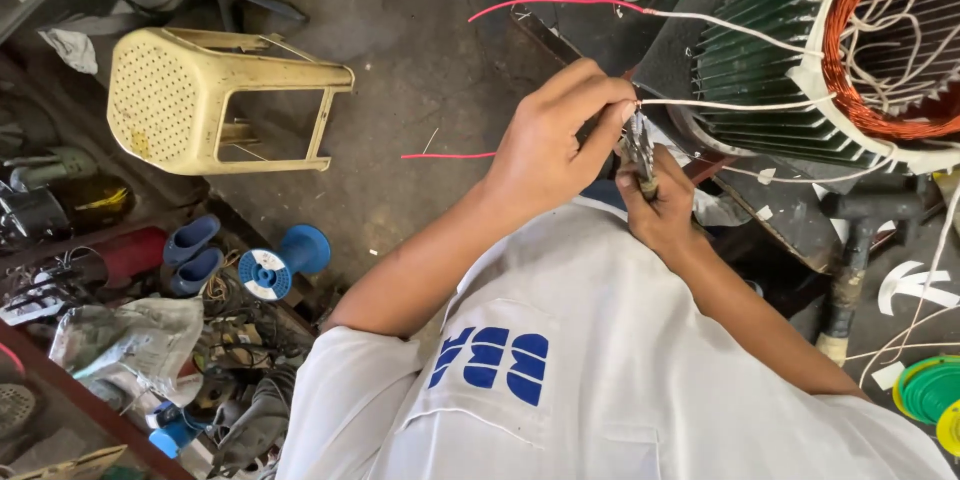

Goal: Stripping insulation from wires and connecting them to the windings of an electric motor stator.

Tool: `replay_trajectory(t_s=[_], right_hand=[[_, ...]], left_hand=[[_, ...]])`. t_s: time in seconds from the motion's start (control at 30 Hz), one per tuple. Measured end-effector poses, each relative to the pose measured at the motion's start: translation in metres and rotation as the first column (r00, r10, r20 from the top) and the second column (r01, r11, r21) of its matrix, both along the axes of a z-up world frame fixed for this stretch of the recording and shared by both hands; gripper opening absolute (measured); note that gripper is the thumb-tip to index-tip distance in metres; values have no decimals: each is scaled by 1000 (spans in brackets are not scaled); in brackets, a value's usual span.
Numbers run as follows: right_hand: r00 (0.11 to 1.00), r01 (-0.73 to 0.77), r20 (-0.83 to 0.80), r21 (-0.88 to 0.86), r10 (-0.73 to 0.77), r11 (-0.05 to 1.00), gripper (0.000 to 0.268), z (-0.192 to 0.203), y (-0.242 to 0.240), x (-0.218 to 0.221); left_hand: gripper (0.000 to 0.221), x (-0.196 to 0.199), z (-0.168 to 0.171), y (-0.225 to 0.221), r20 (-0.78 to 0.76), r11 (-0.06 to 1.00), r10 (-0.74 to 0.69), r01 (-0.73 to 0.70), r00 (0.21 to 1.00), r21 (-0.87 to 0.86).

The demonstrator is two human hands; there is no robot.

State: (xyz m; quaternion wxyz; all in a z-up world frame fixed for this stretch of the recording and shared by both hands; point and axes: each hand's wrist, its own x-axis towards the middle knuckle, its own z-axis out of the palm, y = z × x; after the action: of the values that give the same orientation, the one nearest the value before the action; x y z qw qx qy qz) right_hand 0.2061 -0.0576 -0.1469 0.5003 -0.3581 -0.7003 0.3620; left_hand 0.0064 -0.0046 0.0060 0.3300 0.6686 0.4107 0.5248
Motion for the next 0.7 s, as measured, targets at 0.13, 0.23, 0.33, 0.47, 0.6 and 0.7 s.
replay_trajectory(t_s=[0.13,0.23,0.33,0.47,0.6,0.7], right_hand=[[1000,6,5,26,-6,1000,13,6,3,0],[1000,15,5,60,-15,998,12,8,2,-2],[1000,29,1,27,-29,999,12,12,-1,-4],[999,30,35,39,-32,999,11,18,-2,-8],[996,43,81,47,-46,998,18,0,-6,-2],[995,38,92,45,-42,998,19,-5,-10,1]], left_hand=[[13,2,-3,-4,20,1000,0,1,1000,-8],[13,0,1,-2,46,1000,-14,15,999,-21],[13,1,-1,-2,107,998,-33,38,994,-42],[13,0,-1,-3,156,994,-50,64,987,-87],[13,0,3,-5,155,992,-31,48,987,-113],[13,0,3,-4,150,993,-29,46,988,-110]])
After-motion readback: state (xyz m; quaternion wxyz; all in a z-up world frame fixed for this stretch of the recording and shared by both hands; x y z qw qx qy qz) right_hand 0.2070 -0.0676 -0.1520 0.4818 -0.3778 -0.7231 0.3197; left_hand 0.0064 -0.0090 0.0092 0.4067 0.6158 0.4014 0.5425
